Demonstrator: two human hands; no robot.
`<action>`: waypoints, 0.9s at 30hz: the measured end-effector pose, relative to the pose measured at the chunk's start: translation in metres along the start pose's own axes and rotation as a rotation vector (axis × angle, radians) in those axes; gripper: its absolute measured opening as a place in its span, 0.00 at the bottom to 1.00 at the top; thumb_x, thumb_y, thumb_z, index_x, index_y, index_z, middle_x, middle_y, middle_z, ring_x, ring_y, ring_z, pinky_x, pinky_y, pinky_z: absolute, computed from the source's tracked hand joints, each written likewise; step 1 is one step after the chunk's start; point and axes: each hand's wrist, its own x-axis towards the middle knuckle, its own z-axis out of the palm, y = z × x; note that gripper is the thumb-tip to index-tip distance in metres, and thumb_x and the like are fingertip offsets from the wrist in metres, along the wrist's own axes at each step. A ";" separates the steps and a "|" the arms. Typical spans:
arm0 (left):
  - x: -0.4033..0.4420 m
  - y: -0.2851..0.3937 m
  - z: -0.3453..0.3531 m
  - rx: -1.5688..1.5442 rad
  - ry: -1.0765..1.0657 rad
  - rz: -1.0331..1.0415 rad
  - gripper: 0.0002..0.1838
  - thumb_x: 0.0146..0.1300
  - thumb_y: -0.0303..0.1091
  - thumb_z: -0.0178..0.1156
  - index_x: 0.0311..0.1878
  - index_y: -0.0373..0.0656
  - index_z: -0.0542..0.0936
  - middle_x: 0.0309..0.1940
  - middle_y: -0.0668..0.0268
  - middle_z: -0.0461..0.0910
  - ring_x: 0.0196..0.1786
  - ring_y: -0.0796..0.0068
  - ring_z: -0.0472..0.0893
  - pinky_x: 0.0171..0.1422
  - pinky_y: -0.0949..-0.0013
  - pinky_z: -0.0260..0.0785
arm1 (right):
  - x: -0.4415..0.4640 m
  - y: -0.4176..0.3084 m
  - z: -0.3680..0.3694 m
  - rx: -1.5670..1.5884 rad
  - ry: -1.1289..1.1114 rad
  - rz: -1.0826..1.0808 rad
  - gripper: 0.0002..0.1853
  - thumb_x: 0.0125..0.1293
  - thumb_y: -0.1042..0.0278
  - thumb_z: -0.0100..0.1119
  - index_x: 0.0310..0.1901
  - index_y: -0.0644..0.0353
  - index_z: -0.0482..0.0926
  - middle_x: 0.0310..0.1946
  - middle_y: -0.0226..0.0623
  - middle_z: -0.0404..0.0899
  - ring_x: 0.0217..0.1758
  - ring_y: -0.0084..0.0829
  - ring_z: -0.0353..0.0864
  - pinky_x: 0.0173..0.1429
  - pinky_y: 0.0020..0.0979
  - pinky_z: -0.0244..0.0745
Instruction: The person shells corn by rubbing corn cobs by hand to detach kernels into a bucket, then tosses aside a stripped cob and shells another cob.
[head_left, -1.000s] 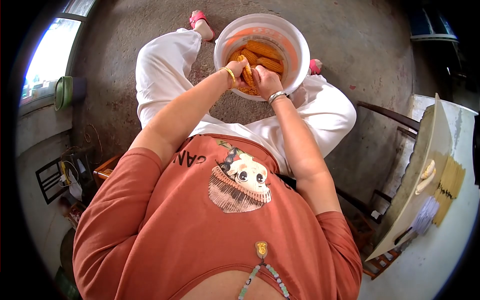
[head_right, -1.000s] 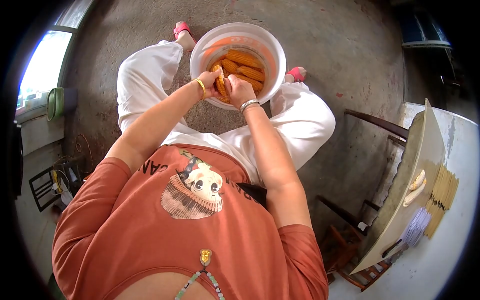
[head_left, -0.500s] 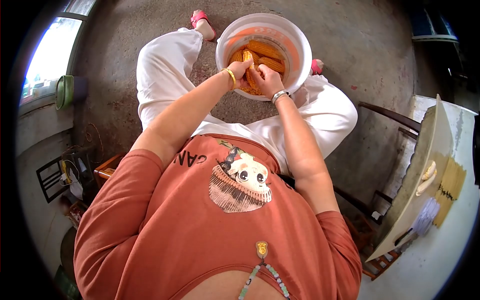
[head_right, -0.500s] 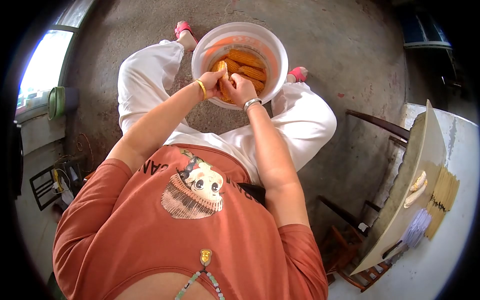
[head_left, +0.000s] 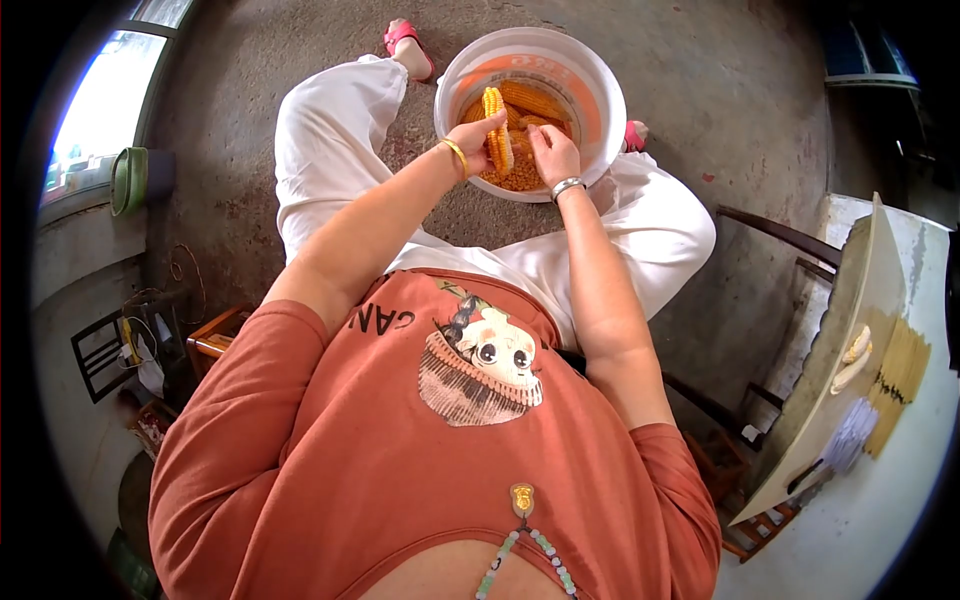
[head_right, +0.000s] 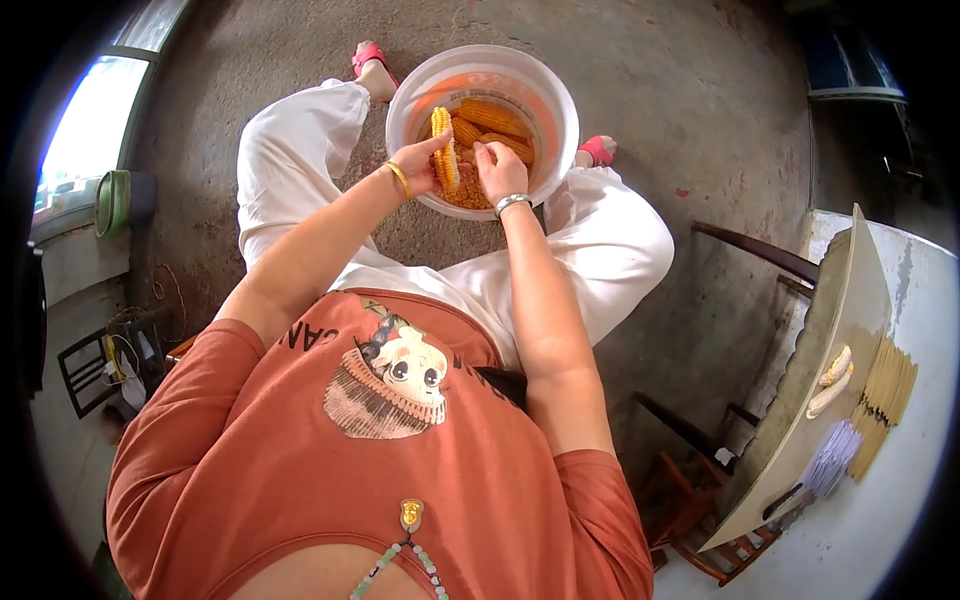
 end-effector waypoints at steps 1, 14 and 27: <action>-0.001 0.000 0.001 0.017 -0.004 0.012 0.24 0.69 0.49 0.49 0.60 0.43 0.63 0.53 0.55 0.73 0.55 0.55 0.75 0.62 0.43 0.61 | -0.001 -0.004 -0.001 -0.007 -0.026 0.027 0.20 0.64 0.49 0.53 0.34 0.62 0.78 0.30 0.46 0.80 0.34 0.46 0.80 0.38 0.38 0.74; -0.004 0.007 0.002 0.068 0.204 -0.031 0.25 0.68 0.44 0.50 0.64 0.42 0.61 0.55 0.52 0.70 0.57 0.54 0.73 0.60 0.38 0.62 | 0.000 -0.001 -0.001 0.430 -0.130 0.038 0.14 0.61 0.58 0.58 0.31 0.62 0.77 0.20 0.31 0.75 0.24 0.22 0.74 0.30 0.27 0.69; -0.012 -0.015 0.019 1.024 0.061 0.357 0.27 0.68 0.56 0.47 0.46 0.39 0.78 0.33 0.69 0.75 0.38 0.79 0.72 0.43 0.73 0.67 | 0.010 0.003 -0.022 0.682 -0.022 0.472 0.28 0.64 0.40 0.52 0.30 0.63 0.80 0.20 0.25 0.72 0.18 0.19 0.67 0.22 0.22 0.63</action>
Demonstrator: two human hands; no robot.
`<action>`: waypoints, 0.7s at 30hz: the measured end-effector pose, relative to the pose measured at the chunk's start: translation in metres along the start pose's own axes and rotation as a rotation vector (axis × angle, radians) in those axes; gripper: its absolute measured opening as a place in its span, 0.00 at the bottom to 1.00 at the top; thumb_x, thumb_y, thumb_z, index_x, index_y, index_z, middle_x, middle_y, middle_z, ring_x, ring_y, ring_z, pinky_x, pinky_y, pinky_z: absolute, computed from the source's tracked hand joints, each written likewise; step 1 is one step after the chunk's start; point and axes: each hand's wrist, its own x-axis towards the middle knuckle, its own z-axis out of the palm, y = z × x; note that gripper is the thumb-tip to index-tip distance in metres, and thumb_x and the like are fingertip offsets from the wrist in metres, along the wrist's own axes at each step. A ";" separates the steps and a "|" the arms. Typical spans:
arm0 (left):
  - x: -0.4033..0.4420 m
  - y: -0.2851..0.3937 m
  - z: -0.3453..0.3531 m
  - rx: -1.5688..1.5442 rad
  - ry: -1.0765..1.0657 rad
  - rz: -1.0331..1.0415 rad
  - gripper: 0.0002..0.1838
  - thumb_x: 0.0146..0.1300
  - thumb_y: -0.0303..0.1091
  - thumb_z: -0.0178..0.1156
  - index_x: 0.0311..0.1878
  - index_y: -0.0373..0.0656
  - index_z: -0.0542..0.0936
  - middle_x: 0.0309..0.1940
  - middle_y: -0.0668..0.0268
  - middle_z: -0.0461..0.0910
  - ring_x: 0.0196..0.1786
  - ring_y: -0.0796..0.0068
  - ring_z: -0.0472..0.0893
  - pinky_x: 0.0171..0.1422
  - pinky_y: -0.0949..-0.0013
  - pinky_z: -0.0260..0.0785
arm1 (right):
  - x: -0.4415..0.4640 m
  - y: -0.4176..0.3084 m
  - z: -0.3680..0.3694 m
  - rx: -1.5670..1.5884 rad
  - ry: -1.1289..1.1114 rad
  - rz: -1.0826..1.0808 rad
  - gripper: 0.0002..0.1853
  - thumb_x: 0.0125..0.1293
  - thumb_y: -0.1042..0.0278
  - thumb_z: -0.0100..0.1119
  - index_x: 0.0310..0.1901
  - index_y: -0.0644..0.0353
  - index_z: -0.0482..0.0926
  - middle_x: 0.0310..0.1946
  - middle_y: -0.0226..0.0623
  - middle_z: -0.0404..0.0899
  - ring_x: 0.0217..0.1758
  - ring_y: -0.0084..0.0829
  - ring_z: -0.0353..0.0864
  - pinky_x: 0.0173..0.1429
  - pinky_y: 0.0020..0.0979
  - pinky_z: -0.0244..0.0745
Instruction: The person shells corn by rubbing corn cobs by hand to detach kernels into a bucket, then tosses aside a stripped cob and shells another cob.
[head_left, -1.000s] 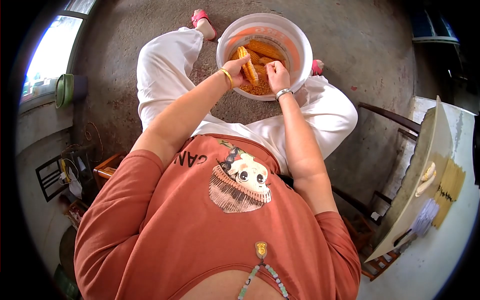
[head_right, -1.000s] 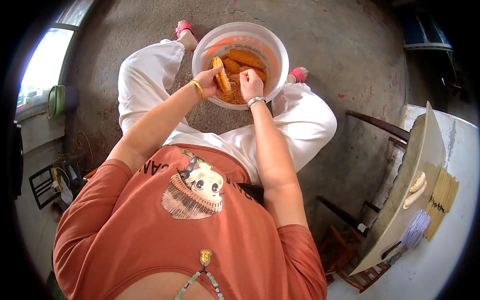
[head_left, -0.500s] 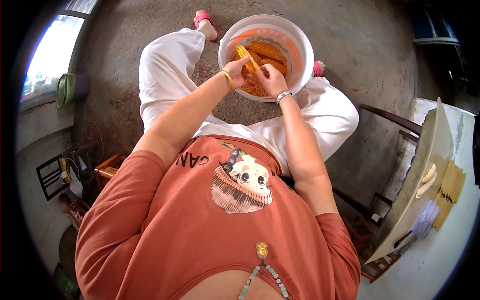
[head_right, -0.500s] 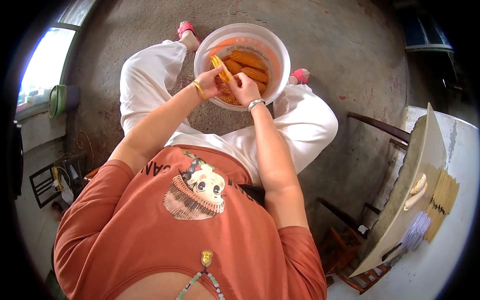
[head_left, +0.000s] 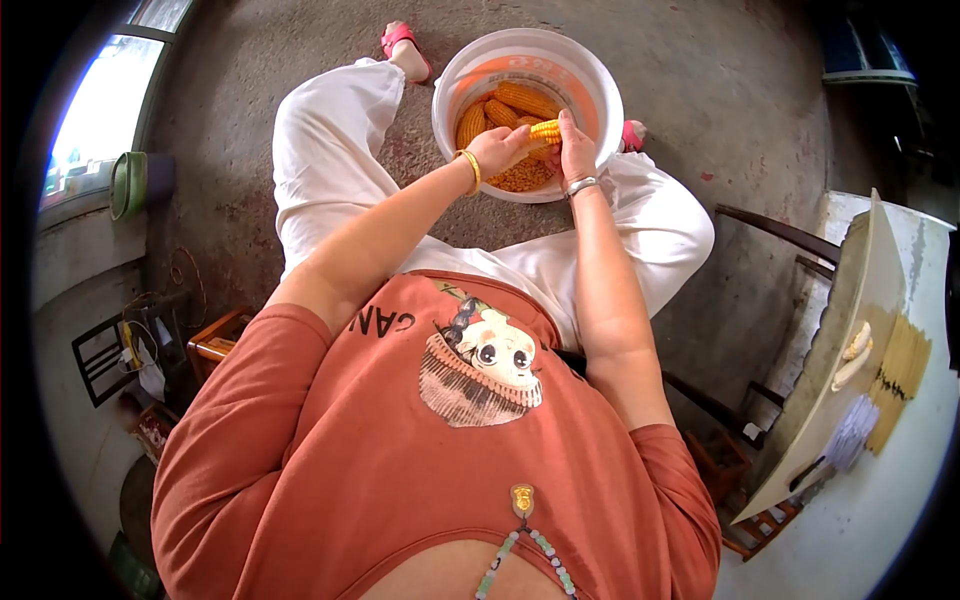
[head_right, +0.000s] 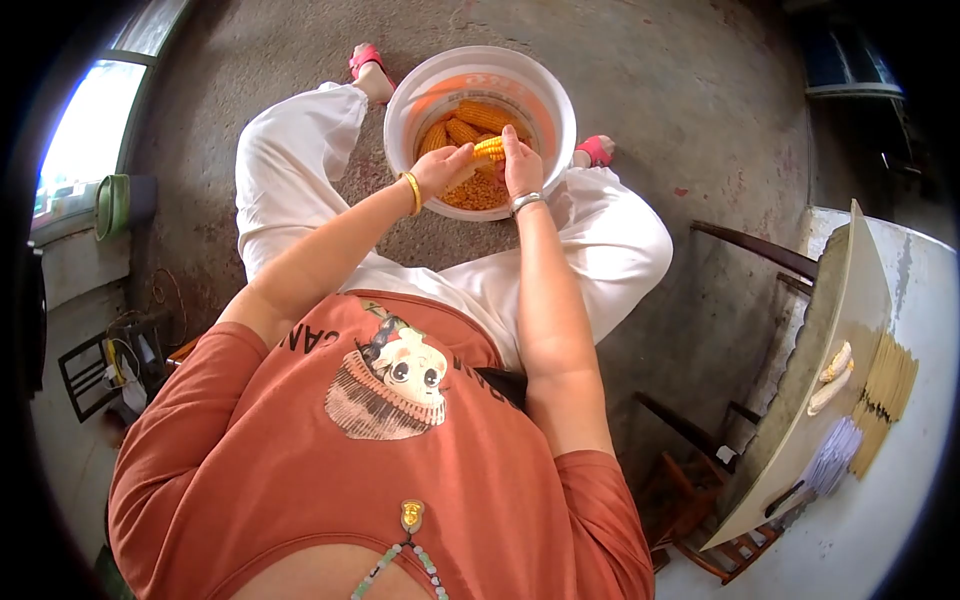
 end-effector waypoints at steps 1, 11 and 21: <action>-0.002 0.003 0.001 -0.092 -0.045 -0.054 0.27 0.68 0.57 0.47 0.46 0.39 0.78 0.33 0.70 0.75 0.37 0.79 0.72 0.43 0.73 0.67 | 0.001 0.001 0.000 -0.043 0.010 -0.033 0.29 0.64 0.38 0.50 0.30 0.63 0.80 0.20 0.26 0.72 0.18 0.19 0.68 0.22 0.22 0.63; 0.010 -0.021 0.002 -0.003 0.039 0.059 0.27 0.67 0.58 0.48 0.40 0.39 0.78 0.29 0.71 0.74 0.33 0.79 0.70 0.39 0.73 0.66 | -0.003 0.007 0.007 0.017 -0.032 -0.117 0.37 0.66 0.30 0.33 0.27 0.60 0.75 0.18 0.27 0.71 0.20 0.20 0.69 0.23 0.22 0.62; 0.003 -0.015 0.007 0.115 0.133 0.070 0.32 0.66 0.62 0.46 0.38 0.37 0.78 0.27 0.63 0.76 0.32 0.72 0.74 0.40 0.68 0.67 | 0.003 0.020 0.010 -0.258 0.099 -0.421 0.27 0.71 0.47 0.41 0.37 0.67 0.76 0.28 0.41 0.78 0.33 0.35 0.77 0.40 0.34 0.71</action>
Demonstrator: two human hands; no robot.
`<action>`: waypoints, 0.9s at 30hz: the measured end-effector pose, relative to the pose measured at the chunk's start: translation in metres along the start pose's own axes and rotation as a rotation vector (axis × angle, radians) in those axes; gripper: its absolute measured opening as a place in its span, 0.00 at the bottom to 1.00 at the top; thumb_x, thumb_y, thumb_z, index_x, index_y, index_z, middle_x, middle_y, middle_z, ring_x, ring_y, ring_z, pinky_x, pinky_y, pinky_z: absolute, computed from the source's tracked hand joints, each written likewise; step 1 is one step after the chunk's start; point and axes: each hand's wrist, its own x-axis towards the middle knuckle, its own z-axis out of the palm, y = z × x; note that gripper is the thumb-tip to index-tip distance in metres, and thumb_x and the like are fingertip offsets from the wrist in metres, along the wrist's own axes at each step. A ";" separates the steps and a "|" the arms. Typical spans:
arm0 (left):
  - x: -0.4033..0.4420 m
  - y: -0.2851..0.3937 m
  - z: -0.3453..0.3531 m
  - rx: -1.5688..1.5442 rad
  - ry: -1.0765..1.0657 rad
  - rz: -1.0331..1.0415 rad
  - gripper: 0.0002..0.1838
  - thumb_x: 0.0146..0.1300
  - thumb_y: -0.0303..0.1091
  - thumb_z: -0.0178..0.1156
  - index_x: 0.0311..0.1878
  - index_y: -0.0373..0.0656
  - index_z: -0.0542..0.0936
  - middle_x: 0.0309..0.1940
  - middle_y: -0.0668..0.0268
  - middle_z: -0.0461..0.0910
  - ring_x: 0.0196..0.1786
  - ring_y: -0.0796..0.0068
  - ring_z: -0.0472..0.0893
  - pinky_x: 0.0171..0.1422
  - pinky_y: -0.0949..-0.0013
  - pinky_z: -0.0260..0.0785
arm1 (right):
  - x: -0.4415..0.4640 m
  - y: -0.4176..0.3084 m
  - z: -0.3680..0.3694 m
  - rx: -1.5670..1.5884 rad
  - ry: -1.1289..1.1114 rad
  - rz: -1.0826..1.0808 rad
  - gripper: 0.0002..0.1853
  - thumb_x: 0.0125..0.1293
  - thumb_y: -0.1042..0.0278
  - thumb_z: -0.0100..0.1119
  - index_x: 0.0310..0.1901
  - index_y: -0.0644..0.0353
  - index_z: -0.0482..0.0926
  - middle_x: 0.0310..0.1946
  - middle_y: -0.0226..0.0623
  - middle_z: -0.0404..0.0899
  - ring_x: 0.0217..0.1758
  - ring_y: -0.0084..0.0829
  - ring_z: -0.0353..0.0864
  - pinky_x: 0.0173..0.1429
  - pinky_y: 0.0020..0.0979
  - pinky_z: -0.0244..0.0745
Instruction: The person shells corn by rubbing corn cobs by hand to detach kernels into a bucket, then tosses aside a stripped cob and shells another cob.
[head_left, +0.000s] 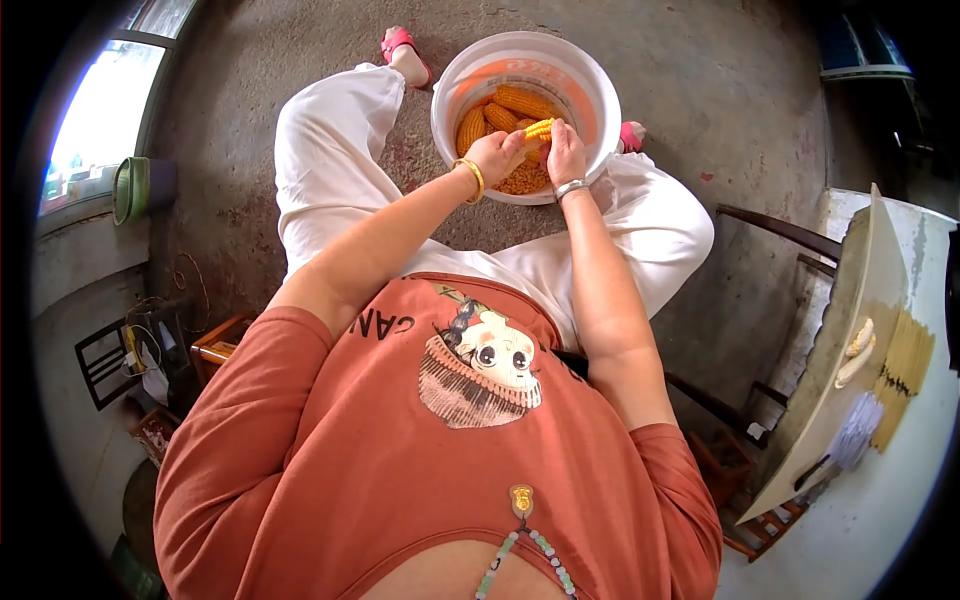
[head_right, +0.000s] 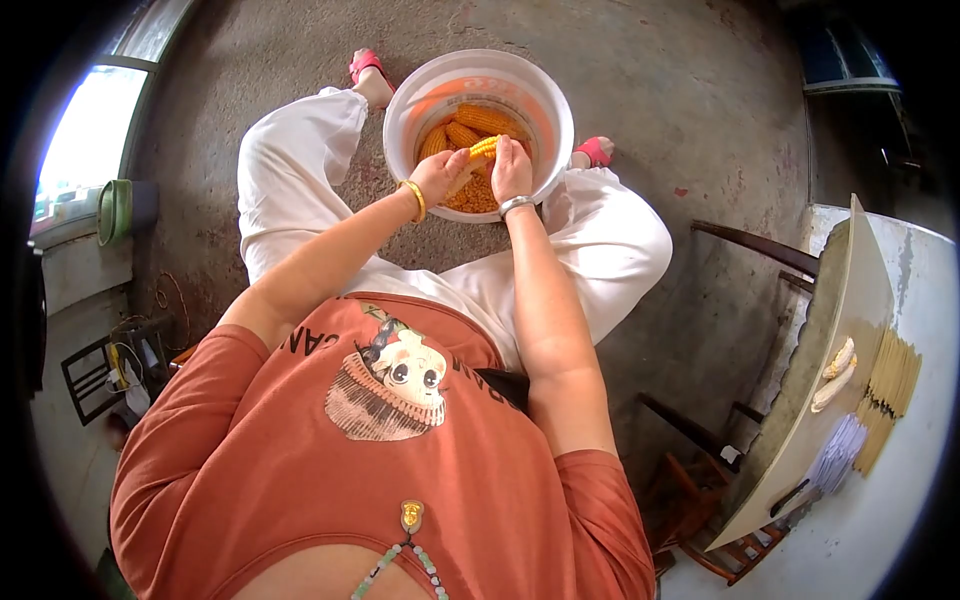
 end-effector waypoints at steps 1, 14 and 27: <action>0.002 -0.001 0.000 0.022 0.006 0.001 0.32 0.66 0.62 0.45 0.39 0.37 0.78 0.27 0.62 0.76 0.32 0.70 0.74 0.40 0.67 0.68 | -0.001 -0.002 -0.001 -0.026 0.001 -0.002 0.25 0.71 0.49 0.41 0.38 0.68 0.76 0.30 0.44 0.79 0.35 0.38 0.78 0.43 0.36 0.72; 0.005 0.000 0.004 0.083 0.059 -0.033 0.29 0.68 0.57 0.44 0.44 0.38 0.79 0.34 0.52 0.80 0.40 0.57 0.80 0.47 0.62 0.69 | 0.007 0.013 0.001 0.118 -0.002 0.191 0.25 0.70 0.49 0.42 0.36 0.67 0.78 0.29 0.44 0.80 0.35 0.40 0.79 0.42 0.37 0.72; -0.009 0.008 0.007 0.202 0.076 0.055 0.27 0.67 0.56 0.44 0.40 0.39 0.77 0.35 0.46 0.79 0.42 0.47 0.78 0.47 0.54 0.69 | 0.017 0.035 -0.001 0.142 0.019 0.234 0.23 0.68 0.52 0.46 0.31 0.67 0.78 0.24 0.36 0.77 0.28 0.29 0.74 0.35 0.30 0.68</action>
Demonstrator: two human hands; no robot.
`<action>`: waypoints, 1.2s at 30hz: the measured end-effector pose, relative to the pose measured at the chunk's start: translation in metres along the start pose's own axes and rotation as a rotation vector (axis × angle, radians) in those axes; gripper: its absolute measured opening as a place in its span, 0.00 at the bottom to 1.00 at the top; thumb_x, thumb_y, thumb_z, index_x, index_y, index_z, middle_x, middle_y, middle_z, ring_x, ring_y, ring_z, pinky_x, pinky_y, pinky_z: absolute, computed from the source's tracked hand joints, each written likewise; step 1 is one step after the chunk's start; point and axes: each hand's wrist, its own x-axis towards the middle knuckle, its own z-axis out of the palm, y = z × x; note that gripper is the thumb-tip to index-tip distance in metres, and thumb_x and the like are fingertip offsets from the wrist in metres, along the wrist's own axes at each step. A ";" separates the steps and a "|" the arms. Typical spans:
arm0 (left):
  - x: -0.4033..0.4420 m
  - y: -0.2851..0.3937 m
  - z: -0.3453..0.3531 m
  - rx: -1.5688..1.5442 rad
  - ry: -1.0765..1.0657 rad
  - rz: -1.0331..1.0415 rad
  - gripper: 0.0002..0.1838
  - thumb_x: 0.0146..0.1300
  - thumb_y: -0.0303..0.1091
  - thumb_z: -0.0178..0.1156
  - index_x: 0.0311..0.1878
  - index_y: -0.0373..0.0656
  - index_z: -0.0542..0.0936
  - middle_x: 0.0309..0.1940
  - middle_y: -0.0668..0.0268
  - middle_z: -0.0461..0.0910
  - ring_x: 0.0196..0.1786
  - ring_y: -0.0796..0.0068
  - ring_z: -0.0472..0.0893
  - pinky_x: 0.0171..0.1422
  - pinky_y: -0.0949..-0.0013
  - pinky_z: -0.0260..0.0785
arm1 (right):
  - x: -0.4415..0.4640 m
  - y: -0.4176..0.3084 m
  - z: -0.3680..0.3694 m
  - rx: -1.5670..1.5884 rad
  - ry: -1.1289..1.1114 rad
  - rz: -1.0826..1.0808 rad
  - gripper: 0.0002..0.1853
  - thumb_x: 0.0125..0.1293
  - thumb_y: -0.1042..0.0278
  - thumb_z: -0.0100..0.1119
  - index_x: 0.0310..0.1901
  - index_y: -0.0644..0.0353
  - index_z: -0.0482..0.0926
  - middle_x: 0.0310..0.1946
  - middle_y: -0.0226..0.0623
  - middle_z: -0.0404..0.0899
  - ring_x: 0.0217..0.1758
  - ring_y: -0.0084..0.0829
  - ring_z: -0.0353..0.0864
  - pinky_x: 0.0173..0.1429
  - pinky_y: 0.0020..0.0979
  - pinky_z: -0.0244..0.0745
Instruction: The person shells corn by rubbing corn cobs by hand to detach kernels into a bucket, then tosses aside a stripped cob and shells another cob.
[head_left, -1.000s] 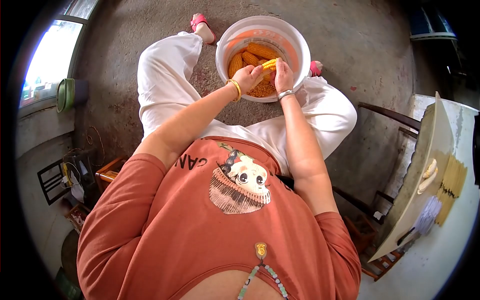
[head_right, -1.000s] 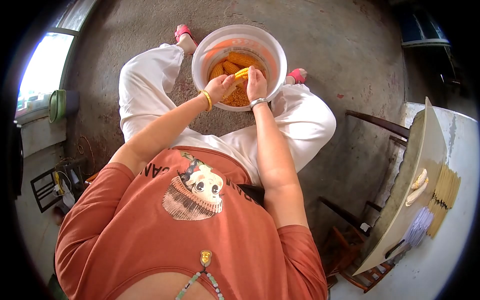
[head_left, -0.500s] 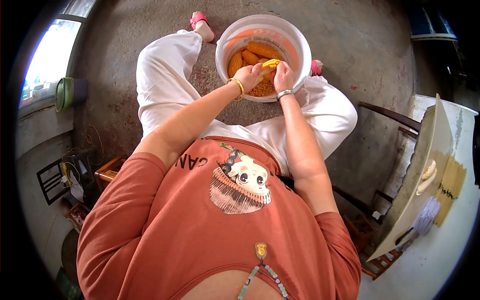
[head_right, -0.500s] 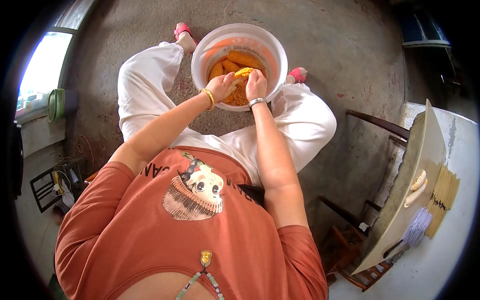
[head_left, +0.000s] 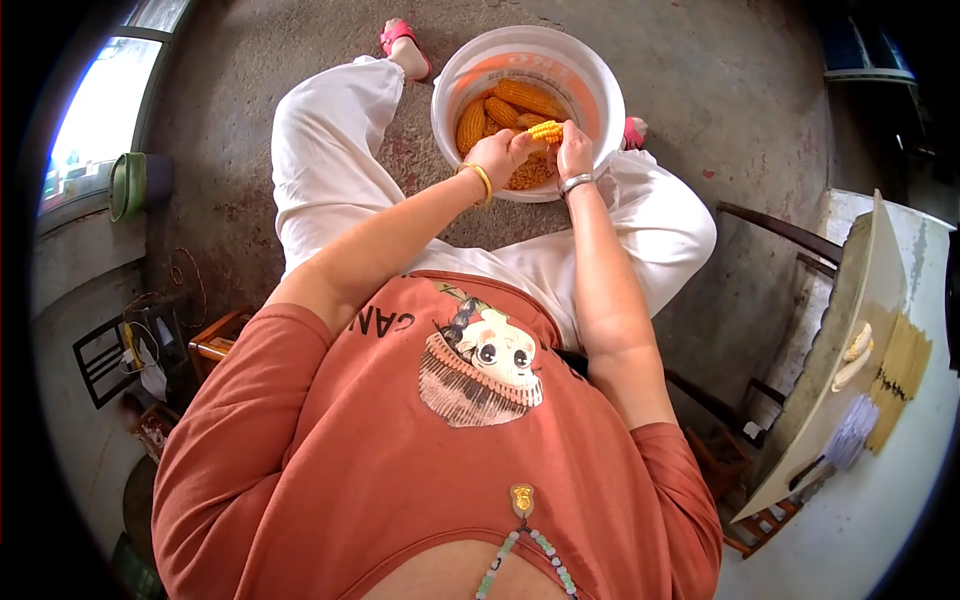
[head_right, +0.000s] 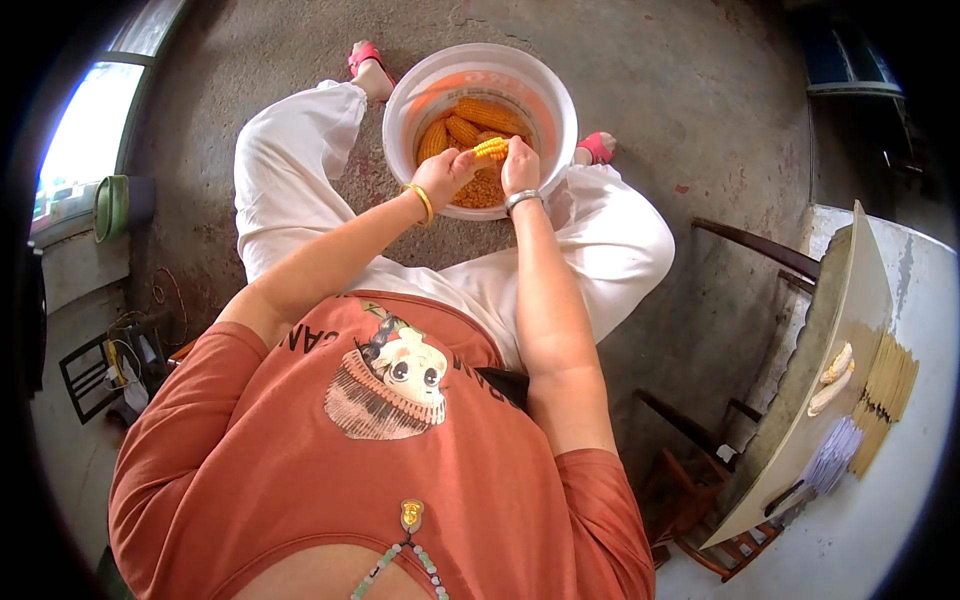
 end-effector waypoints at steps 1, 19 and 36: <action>0.001 -0.001 -0.001 -0.011 -0.002 -0.002 0.27 0.67 0.56 0.44 0.40 0.38 0.78 0.35 0.46 0.79 0.42 0.47 0.78 0.48 0.54 0.69 | 0.001 0.004 0.001 0.058 -0.001 -0.019 0.21 0.67 0.53 0.46 0.30 0.64 0.78 0.21 0.31 0.73 0.22 0.25 0.71 0.27 0.27 0.65; 0.018 -0.020 0.003 -0.101 -0.050 -0.077 0.30 0.68 0.57 0.44 0.43 0.36 0.80 0.29 0.56 0.79 0.34 0.64 0.78 0.43 0.64 0.69 | -0.009 -0.009 0.001 -0.274 -0.055 -0.120 0.21 0.69 0.54 0.44 0.37 0.66 0.78 0.26 0.43 0.79 0.31 0.35 0.79 0.39 0.35 0.72; 0.017 -0.010 -0.004 -0.229 -0.145 -0.236 0.32 0.67 0.62 0.40 0.50 0.43 0.78 0.22 0.66 0.74 0.17 0.74 0.72 0.16 0.71 0.64 | -0.017 -0.019 0.007 -0.215 -0.112 -0.187 0.20 0.68 0.54 0.51 0.45 0.67 0.75 0.34 0.40 0.79 0.38 0.31 0.78 0.46 0.29 0.72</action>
